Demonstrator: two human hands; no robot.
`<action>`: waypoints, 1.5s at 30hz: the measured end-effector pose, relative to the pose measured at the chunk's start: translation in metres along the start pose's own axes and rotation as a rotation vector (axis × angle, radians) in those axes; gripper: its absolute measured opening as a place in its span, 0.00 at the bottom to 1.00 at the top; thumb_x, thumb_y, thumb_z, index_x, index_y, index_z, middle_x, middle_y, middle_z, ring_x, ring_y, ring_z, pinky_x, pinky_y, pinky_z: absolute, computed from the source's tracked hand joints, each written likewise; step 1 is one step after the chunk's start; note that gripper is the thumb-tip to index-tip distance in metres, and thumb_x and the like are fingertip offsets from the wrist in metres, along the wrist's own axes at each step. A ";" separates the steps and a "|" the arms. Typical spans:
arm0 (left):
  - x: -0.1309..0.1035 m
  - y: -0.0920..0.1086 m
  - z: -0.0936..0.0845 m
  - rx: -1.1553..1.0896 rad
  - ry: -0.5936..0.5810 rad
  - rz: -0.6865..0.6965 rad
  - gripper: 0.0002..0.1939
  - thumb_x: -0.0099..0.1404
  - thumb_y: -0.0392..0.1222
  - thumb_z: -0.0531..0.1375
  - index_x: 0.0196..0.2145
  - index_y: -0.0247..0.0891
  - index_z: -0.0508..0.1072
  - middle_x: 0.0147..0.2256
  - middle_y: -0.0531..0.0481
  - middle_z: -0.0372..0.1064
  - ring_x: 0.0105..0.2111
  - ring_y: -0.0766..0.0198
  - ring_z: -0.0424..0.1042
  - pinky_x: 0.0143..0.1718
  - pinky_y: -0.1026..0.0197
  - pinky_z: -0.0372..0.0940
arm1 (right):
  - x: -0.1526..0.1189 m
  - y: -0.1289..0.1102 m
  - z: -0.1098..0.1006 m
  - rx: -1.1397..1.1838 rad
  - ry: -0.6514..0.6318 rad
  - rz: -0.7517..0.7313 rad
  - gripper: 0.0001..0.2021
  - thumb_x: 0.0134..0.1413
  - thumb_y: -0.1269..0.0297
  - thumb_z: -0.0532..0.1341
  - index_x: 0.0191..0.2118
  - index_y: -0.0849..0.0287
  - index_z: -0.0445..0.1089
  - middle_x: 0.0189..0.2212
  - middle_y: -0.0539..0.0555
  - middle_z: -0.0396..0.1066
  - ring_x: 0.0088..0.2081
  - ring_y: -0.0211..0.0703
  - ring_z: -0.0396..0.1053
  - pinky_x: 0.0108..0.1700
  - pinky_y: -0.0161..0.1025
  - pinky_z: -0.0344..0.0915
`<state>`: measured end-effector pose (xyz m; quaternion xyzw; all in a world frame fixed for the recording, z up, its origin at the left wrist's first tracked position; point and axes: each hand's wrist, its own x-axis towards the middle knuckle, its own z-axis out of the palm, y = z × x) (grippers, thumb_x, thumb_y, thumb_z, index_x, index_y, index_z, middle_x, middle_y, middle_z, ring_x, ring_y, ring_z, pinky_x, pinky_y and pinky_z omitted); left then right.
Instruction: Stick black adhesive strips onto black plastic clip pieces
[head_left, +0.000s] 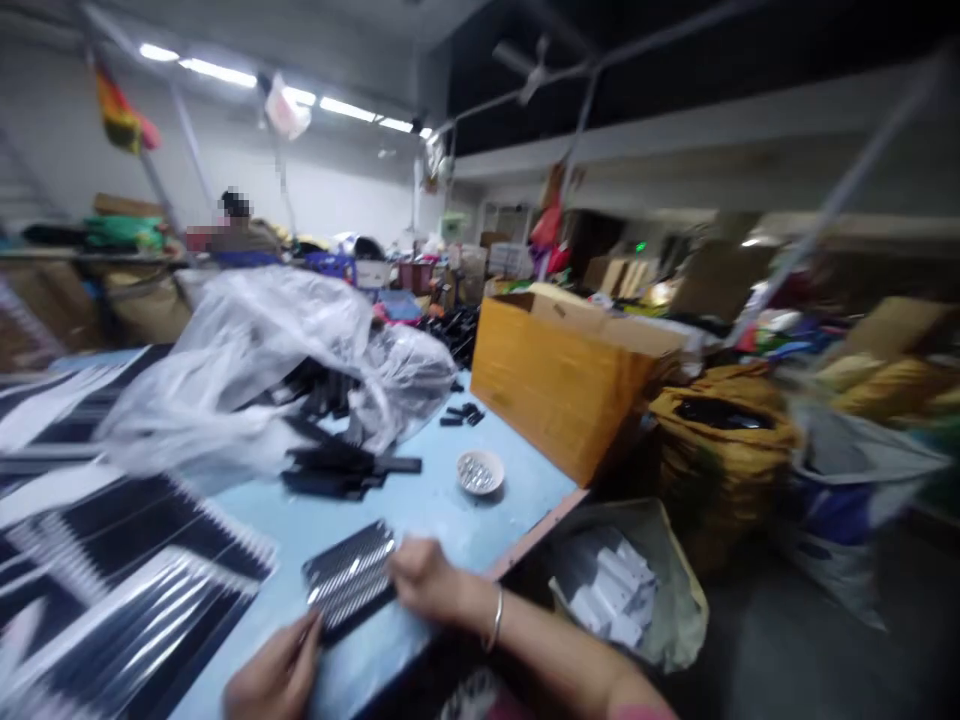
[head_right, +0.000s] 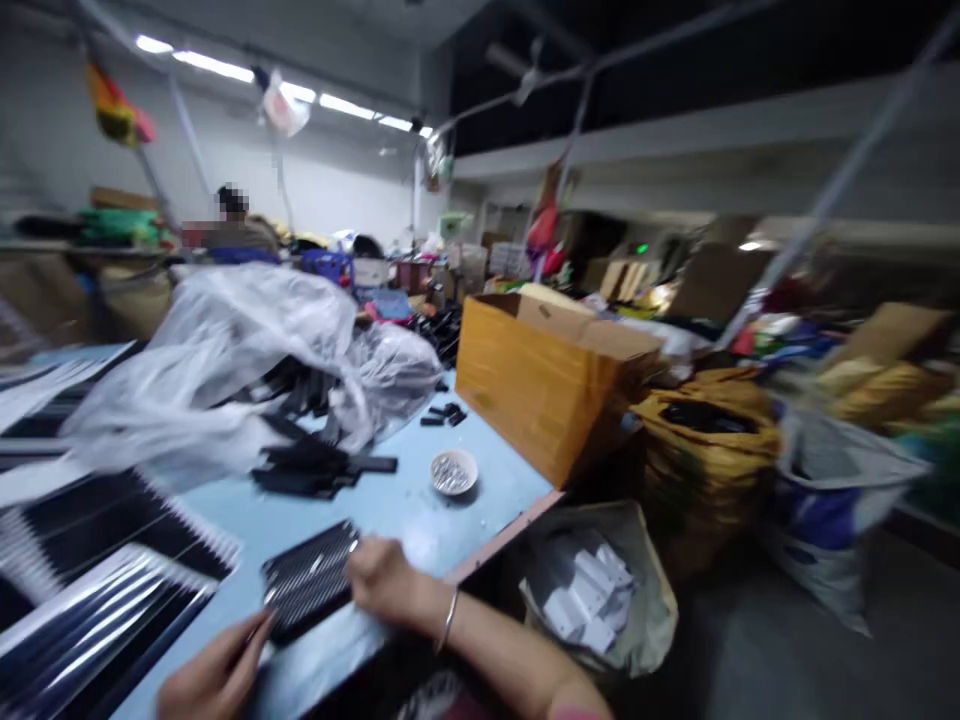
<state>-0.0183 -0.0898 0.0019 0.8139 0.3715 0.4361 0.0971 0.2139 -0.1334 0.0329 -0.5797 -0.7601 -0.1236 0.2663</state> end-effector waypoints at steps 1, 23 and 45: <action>0.000 0.005 -0.005 -0.007 -0.001 -0.034 0.12 0.62 0.49 0.57 0.30 0.45 0.80 0.30 0.52 0.80 0.29 0.60 0.79 0.29 0.64 0.72 | -0.003 0.002 -0.003 0.032 -0.006 0.028 0.14 0.41 0.76 0.58 0.15 0.57 0.53 0.15 0.46 0.59 0.19 0.33 0.54 0.22 0.32 0.49; 0.016 0.026 0.017 0.150 -0.385 -0.286 0.09 0.65 0.35 0.58 0.35 0.38 0.79 0.36 0.44 0.79 0.36 0.60 0.77 0.38 0.63 0.65 | -0.014 0.019 0.028 0.195 -0.325 0.097 0.11 0.61 0.69 0.55 0.33 0.60 0.74 0.28 0.57 0.72 0.30 0.41 0.67 0.32 0.35 0.57; 0.031 -0.006 0.007 0.199 -0.460 -0.310 0.15 0.56 0.53 0.59 0.38 0.51 0.82 0.36 0.53 0.80 0.25 0.58 0.76 0.20 0.65 0.63 | 0.008 0.011 -0.019 0.002 -0.480 -0.043 0.08 0.53 0.72 0.56 0.35 0.62 0.71 0.33 0.55 0.75 0.32 0.42 0.70 0.23 0.36 0.53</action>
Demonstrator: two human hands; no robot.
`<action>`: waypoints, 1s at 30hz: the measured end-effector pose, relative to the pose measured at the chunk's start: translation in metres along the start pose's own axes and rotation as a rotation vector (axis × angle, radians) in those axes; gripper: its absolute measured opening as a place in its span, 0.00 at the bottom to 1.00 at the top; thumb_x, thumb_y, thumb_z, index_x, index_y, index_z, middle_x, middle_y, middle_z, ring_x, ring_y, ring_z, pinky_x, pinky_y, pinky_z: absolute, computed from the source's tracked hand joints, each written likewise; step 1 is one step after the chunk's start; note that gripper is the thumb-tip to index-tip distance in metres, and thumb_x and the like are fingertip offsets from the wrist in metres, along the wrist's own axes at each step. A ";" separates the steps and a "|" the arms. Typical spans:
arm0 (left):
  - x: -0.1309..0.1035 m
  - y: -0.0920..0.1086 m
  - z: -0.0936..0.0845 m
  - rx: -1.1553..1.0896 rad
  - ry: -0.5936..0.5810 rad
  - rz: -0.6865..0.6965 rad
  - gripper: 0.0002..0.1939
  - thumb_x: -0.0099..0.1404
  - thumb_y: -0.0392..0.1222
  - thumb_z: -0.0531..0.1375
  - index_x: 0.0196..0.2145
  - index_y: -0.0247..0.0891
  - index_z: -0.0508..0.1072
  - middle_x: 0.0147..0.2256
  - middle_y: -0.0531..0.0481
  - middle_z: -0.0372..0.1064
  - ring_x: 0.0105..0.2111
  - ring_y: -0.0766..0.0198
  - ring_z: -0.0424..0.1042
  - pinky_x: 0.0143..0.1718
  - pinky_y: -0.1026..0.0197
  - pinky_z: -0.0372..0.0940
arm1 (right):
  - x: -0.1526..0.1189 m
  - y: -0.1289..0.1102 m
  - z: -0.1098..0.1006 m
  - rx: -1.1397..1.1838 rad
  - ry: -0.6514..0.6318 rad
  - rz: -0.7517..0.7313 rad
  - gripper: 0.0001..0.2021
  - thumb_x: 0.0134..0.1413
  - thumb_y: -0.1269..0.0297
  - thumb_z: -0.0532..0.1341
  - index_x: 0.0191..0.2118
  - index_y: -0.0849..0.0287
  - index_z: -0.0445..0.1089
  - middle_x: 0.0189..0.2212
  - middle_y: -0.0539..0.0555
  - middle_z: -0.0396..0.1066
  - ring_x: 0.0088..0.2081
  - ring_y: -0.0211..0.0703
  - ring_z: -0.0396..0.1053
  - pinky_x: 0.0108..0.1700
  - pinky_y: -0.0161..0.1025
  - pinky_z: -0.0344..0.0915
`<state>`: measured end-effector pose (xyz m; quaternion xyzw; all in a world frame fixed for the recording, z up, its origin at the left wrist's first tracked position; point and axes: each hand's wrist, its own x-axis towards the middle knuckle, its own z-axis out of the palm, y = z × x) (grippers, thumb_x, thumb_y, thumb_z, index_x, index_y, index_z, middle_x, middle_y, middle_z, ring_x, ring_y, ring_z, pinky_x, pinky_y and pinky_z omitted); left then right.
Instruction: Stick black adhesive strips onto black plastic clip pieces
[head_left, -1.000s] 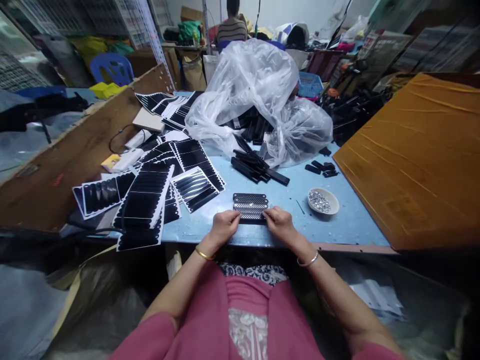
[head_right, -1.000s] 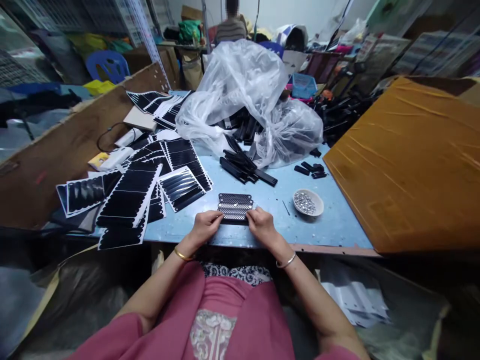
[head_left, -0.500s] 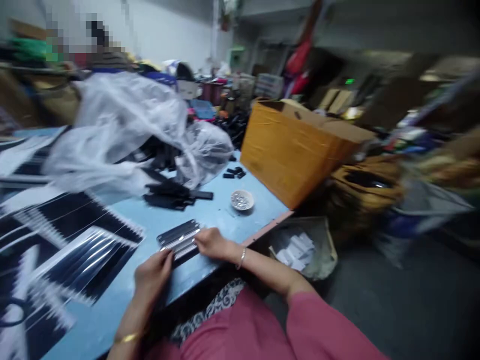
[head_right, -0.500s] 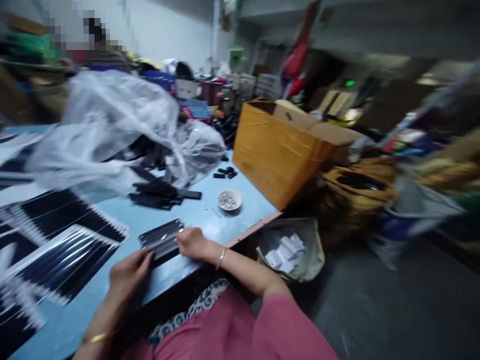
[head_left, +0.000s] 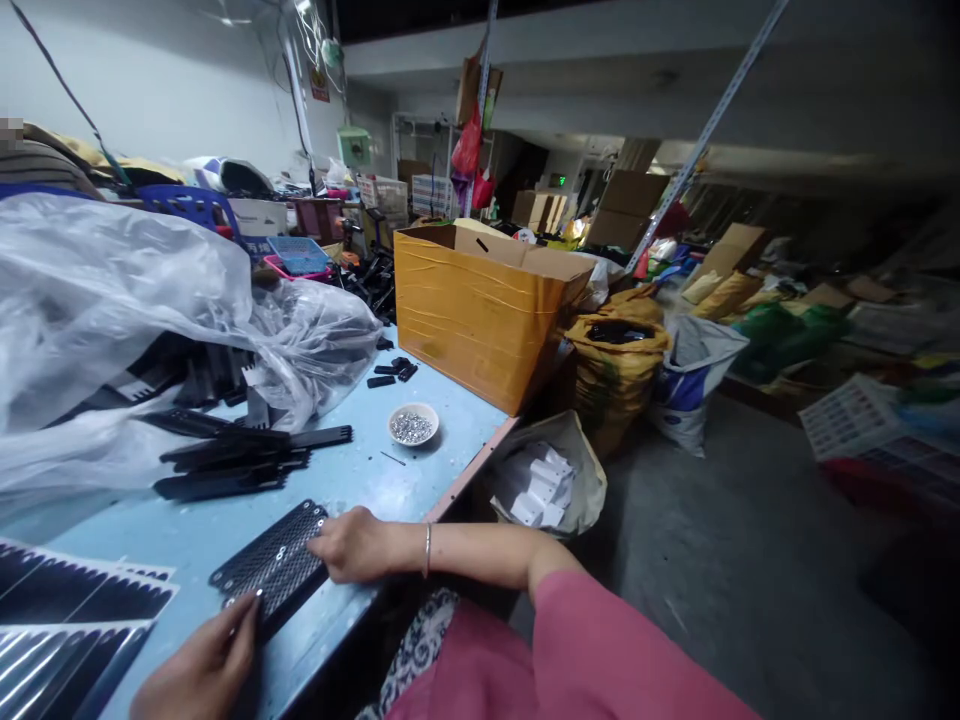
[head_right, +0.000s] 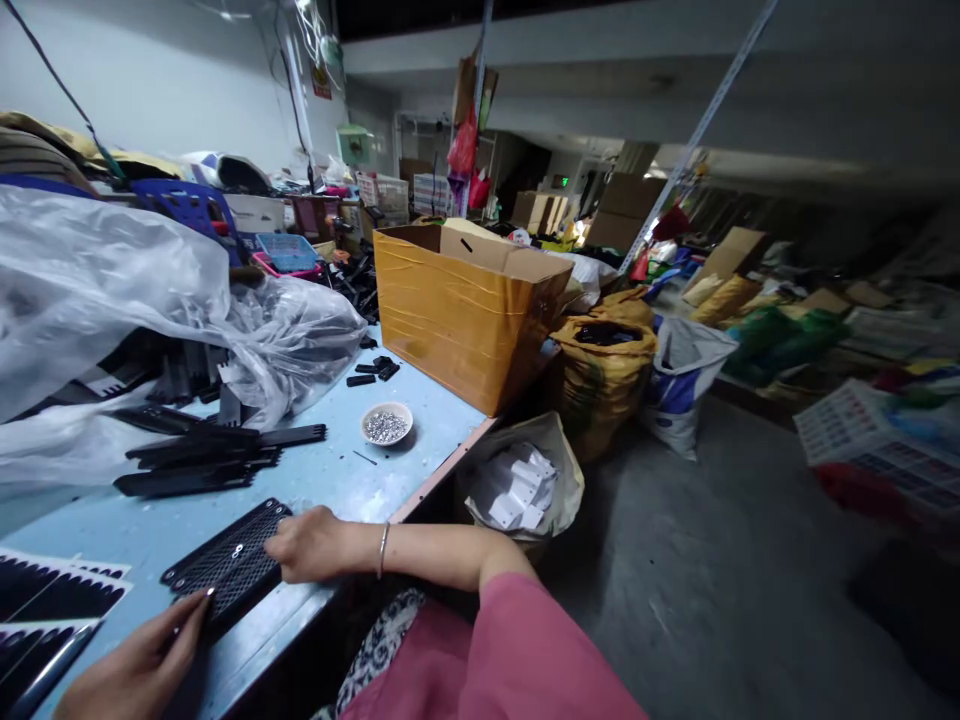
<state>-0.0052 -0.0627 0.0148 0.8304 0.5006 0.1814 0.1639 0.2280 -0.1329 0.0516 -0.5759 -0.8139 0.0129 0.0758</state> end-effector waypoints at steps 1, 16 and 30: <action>0.002 0.001 0.001 0.010 0.012 -0.016 0.15 0.56 0.53 0.59 0.38 0.51 0.82 0.36 0.53 0.80 0.24 0.58 0.76 0.20 0.65 0.62 | 0.000 0.000 -0.001 0.002 0.002 0.003 0.08 0.52 0.73 0.56 0.36 0.63 0.72 0.33 0.56 0.75 0.32 0.42 0.69 0.23 0.36 0.53; -0.003 0.026 0.007 -0.156 0.026 -0.108 0.09 0.65 0.37 0.59 0.36 0.38 0.81 0.37 0.44 0.80 0.36 0.59 0.77 0.39 0.63 0.64 | 0.012 0.009 0.053 0.497 0.157 0.233 0.11 0.53 0.73 0.58 0.36 0.59 0.79 0.34 0.57 0.80 0.35 0.45 0.77 0.38 0.37 0.69; -0.019 0.016 0.014 -0.191 0.097 0.017 0.16 0.64 0.31 0.57 0.47 0.40 0.78 0.43 0.45 0.79 0.40 0.59 0.78 0.44 0.61 0.69 | 0.012 0.022 0.064 0.569 0.207 0.272 0.10 0.51 0.66 0.62 0.37 0.58 0.80 0.28 0.53 0.79 0.27 0.43 0.75 0.32 0.36 0.69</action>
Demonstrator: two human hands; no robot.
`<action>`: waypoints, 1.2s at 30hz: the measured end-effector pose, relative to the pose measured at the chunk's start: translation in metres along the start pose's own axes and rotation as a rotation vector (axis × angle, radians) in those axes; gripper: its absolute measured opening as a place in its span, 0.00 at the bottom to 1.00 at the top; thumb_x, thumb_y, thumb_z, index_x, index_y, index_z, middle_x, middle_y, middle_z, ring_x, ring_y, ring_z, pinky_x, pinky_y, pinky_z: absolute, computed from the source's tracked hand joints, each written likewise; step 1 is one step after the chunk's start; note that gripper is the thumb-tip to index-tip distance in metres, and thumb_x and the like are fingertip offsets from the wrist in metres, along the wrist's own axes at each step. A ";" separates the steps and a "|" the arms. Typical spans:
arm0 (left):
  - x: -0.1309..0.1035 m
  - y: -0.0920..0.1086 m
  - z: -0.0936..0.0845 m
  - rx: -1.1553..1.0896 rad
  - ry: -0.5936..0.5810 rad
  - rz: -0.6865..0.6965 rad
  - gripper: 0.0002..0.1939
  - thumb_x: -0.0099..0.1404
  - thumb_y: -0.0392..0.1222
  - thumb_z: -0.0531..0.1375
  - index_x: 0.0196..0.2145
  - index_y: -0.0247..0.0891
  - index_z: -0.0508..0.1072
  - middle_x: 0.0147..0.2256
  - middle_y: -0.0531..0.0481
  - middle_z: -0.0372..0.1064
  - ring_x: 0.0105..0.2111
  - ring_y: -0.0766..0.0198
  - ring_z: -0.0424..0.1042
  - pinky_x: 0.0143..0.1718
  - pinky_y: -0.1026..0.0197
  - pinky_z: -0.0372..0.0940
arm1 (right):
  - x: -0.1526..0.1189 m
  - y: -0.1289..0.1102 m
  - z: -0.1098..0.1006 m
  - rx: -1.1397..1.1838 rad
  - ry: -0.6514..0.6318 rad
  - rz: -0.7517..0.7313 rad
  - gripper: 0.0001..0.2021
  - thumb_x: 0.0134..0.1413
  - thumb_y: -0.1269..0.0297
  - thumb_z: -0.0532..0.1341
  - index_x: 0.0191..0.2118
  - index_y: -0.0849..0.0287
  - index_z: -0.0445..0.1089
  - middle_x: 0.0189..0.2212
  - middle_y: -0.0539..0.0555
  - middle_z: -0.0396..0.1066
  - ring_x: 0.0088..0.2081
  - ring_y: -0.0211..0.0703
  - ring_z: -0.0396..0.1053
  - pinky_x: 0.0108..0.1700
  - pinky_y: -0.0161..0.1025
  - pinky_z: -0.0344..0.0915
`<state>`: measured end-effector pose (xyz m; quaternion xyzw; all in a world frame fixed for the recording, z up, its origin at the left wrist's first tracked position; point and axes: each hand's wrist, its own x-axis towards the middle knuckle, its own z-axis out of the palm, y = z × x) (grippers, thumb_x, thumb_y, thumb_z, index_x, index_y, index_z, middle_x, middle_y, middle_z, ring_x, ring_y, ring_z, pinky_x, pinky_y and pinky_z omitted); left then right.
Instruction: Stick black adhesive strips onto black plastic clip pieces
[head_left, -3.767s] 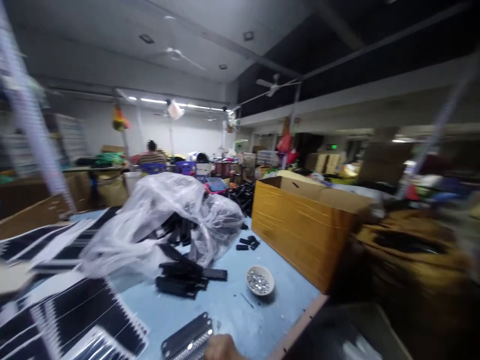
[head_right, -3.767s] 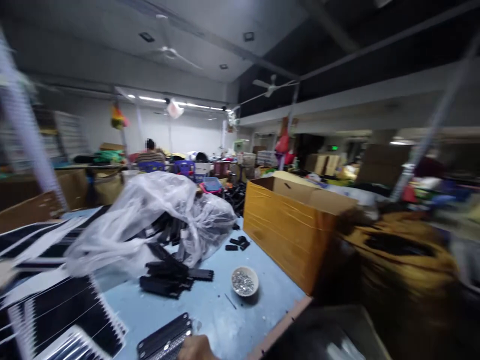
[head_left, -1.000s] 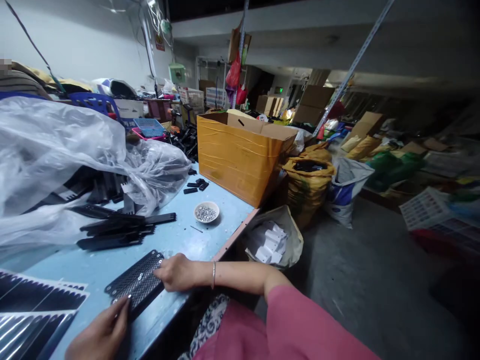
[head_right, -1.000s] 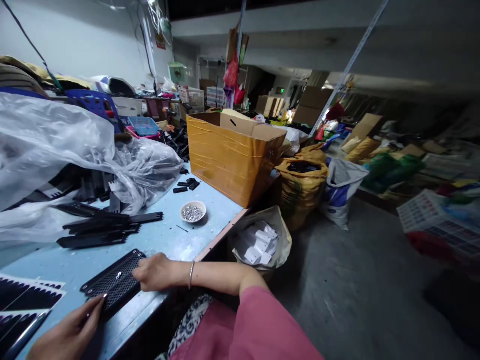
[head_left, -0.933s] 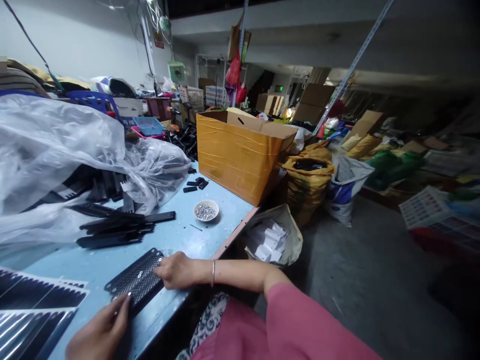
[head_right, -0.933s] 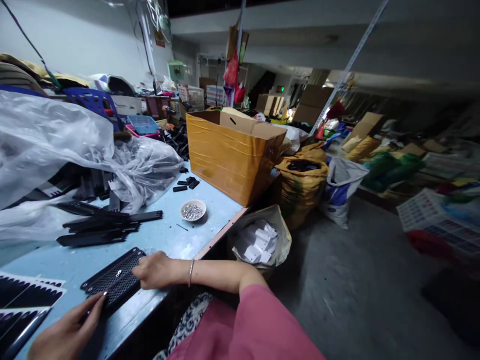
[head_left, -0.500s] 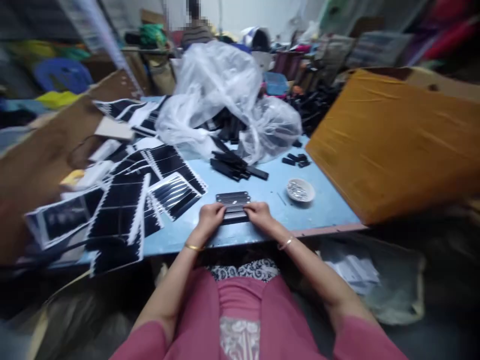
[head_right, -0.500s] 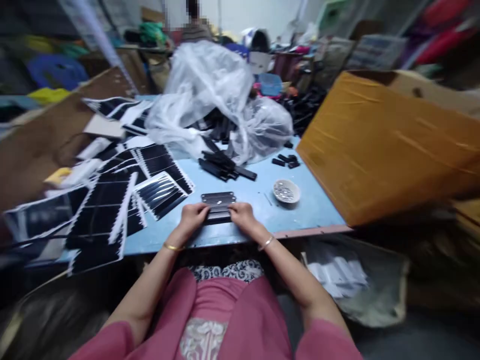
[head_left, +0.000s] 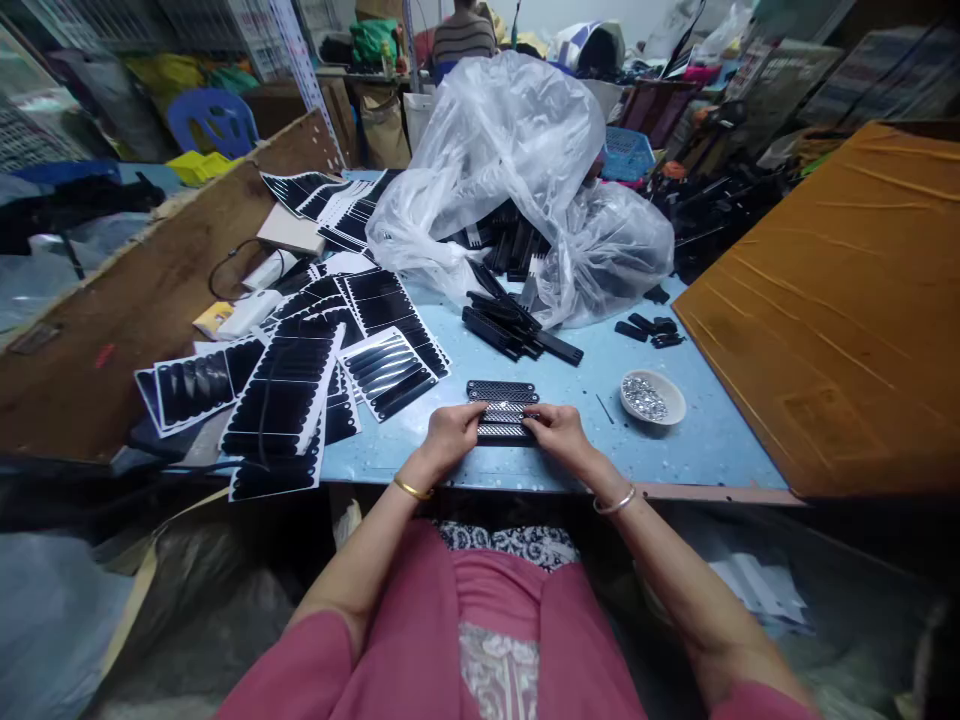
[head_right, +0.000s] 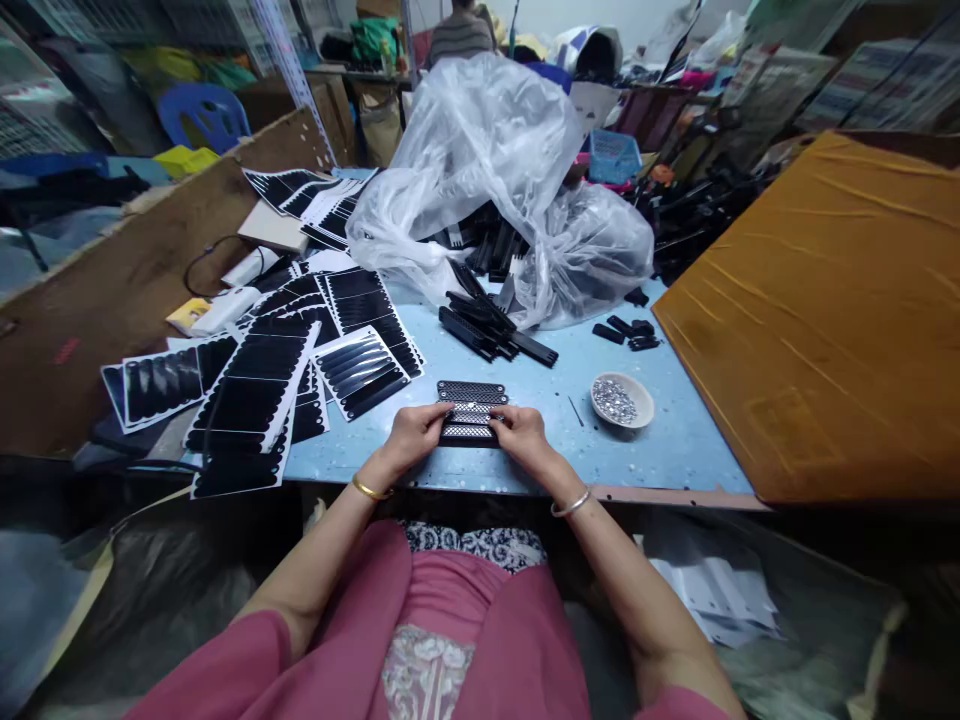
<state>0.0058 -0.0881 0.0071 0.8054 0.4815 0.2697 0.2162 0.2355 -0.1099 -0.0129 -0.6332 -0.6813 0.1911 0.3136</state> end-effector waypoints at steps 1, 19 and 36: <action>-0.002 0.001 -0.001 0.041 -0.024 0.024 0.17 0.63 0.31 0.57 0.48 0.41 0.77 0.43 0.46 0.79 0.40 0.59 0.78 0.44 0.61 0.69 | -0.002 0.001 -0.003 -0.001 0.008 -0.004 0.10 0.52 0.65 0.61 0.38 0.58 0.79 0.29 0.53 0.80 0.28 0.44 0.76 0.33 0.36 0.70; -0.008 0.002 -0.015 0.291 -0.148 0.122 0.24 0.62 0.31 0.54 0.54 0.42 0.73 0.38 0.46 0.79 0.35 0.59 0.77 0.37 0.60 0.69 | -0.032 0.006 -0.012 -0.529 -0.055 -0.455 0.25 0.53 0.77 0.51 0.57 0.69 0.66 0.30 0.59 0.76 0.28 0.42 0.70 0.30 0.35 0.62; -0.015 0.000 -0.014 0.454 -0.300 0.179 0.30 0.60 0.28 0.51 0.60 0.37 0.67 0.34 0.43 0.77 0.31 0.57 0.75 0.33 0.58 0.68 | -0.023 -0.026 -0.036 -0.769 -0.443 -0.335 0.28 0.54 0.76 0.51 0.62 0.67 0.63 0.34 0.64 0.75 0.32 0.48 0.71 0.31 0.40 0.53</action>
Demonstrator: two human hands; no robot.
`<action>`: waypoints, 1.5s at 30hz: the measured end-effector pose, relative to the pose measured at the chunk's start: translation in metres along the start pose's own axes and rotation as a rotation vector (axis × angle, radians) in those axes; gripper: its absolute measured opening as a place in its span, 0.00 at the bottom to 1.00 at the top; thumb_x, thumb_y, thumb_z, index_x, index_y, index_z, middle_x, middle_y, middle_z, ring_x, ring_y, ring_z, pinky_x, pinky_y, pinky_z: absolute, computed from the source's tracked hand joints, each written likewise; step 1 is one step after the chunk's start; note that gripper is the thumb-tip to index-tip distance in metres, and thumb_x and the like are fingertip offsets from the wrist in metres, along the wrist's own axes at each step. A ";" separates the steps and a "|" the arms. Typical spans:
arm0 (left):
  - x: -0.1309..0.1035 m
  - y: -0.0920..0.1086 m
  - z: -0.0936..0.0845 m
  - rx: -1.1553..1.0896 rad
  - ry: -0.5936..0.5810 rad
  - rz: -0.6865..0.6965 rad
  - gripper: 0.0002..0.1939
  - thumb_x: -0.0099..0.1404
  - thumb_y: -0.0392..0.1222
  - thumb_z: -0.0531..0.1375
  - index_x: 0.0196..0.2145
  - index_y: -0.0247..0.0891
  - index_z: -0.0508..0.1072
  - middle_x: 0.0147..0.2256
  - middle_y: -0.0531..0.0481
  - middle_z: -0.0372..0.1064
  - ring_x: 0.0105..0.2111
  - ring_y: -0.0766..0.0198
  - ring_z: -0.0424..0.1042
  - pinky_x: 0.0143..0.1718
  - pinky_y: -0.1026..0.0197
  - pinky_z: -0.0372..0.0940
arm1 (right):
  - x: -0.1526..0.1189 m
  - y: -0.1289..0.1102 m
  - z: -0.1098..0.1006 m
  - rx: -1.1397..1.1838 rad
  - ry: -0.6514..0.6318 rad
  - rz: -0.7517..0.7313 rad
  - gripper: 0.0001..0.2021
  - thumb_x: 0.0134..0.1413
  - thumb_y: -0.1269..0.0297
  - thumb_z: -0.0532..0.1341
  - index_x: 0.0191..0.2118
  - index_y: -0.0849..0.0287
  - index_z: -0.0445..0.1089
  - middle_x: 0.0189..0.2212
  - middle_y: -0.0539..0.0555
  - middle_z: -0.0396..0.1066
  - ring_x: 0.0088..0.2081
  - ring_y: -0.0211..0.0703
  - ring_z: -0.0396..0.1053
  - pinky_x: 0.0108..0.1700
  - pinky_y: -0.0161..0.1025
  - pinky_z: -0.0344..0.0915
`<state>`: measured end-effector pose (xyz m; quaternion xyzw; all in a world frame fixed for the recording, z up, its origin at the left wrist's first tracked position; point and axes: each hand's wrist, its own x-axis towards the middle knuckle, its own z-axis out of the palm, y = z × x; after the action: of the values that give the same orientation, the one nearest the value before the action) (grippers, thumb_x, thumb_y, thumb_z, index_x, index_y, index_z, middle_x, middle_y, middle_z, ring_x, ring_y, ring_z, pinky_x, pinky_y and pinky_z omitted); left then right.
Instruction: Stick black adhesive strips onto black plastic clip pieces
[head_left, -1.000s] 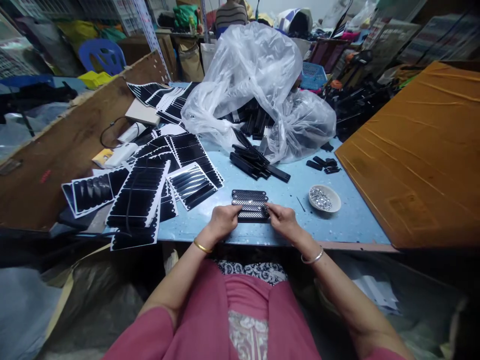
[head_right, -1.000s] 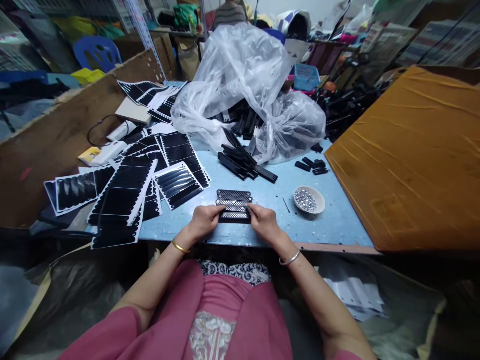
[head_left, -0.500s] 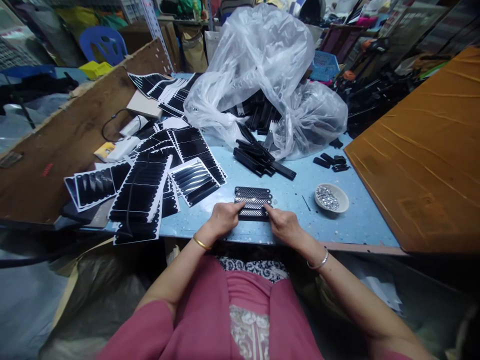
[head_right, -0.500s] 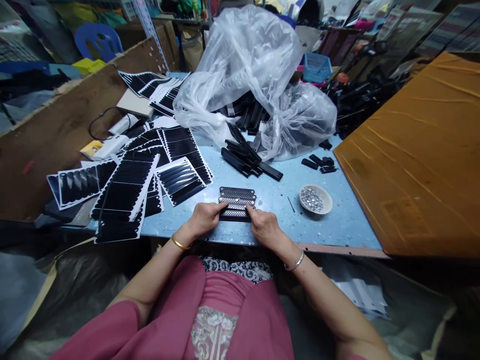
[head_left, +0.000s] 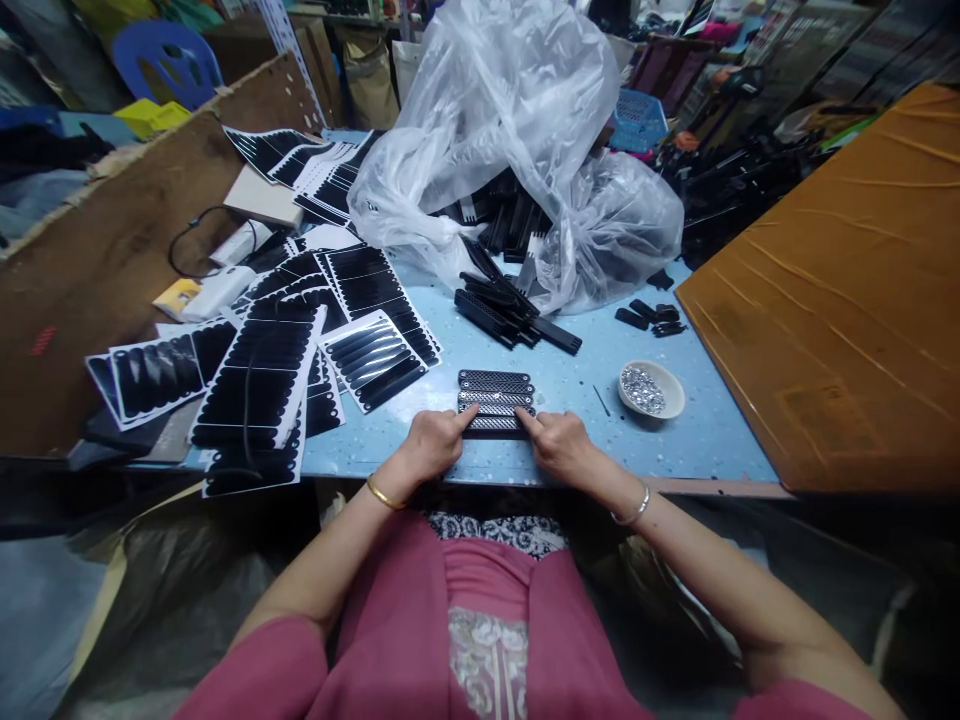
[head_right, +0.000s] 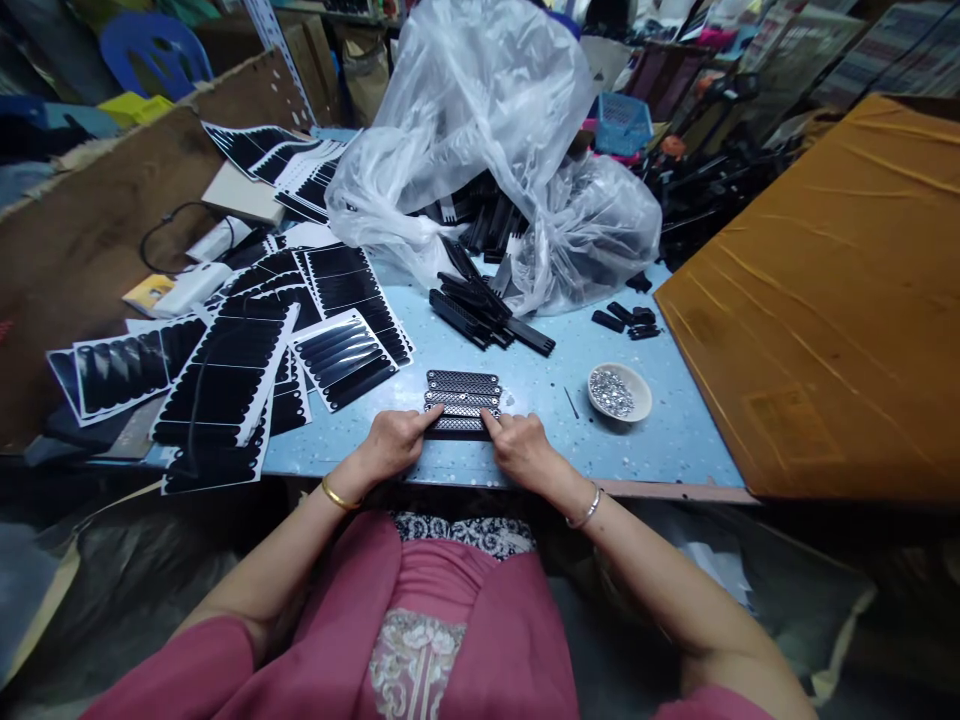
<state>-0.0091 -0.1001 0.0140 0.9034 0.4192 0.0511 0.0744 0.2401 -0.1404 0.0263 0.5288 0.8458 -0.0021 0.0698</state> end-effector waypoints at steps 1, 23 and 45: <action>0.000 0.000 0.000 0.007 -0.005 -0.001 0.30 0.60 0.28 0.51 0.61 0.37 0.66 0.33 0.43 0.76 0.31 0.57 0.75 0.33 0.58 0.68 | -0.001 0.003 -0.002 -0.002 -0.016 -0.007 0.28 0.54 0.76 0.51 0.62 0.66 0.64 0.34 0.64 0.75 0.32 0.48 0.71 0.31 0.40 0.52; 0.000 0.000 -0.001 -0.010 -0.052 -0.002 0.32 0.59 0.29 0.51 0.61 0.37 0.65 0.34 0.42 0.76 0.31 0.56 0.74 0.33 0.58 0.67 | -0.010 0.041 0.023 -0.015 0.130 -0.262 0.27 0.51 0.80 0.52 0.58 0.73 0.64 0.29 0.59 0.73 0.27 0.43 0.66 0.30 0.39 0.54; -0.001 -0.020 -0.016 0.080 -0.135 0.165 0.32 0.58 0.26 0.51 0.61 0.28 0.62 0.31 0.38 0.74 0.29 0.55 0.74 0.32 0.55 0.67 | -0.013 0.041 0.049 0.078 0.340 -0.281 0.27 0.50 0.78 0.54 0.59 0.73 0.63 0.25 0.57 0.71 0.25 0.42 0.65 0.29 0.38 0.59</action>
<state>-0.0277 -0.0866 0.0257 0.9385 0.3392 -0.0205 0.0619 0.2884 -0.1382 -0.0180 0.4006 0.9102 0.0448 -0.0954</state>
